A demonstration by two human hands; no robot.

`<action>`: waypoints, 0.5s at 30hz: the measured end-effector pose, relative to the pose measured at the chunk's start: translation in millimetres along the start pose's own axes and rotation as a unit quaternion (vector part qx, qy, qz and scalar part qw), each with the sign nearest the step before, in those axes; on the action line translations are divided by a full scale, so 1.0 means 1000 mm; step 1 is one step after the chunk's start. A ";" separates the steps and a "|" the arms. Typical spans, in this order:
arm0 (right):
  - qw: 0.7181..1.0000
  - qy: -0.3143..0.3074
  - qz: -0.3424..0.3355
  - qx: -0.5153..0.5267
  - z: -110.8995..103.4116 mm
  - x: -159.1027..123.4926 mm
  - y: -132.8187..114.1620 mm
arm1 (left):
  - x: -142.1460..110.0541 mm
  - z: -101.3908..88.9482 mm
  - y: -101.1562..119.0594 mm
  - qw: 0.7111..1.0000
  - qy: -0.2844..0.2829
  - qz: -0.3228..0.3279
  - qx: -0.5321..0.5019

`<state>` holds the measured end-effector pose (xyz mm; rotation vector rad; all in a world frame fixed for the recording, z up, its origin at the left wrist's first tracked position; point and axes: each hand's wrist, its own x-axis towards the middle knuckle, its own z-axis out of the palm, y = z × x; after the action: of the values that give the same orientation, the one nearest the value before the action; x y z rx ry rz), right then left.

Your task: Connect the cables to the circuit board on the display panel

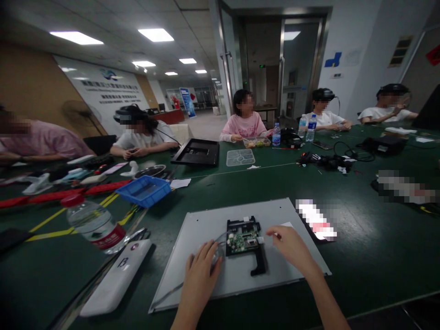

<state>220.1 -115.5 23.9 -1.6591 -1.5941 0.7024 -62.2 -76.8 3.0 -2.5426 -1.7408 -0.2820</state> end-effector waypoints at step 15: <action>0.997 -0.003 -0.003 -0.074 0.002 0.039 0.046 | 0.000 -0.006 0.000 0.998 0.057 -0.013 -0.030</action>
<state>249.8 -75.4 -10.1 -1.7580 -1.6901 0.5992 -62.5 -77.7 8.4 -2.4918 -1.7505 -0.4776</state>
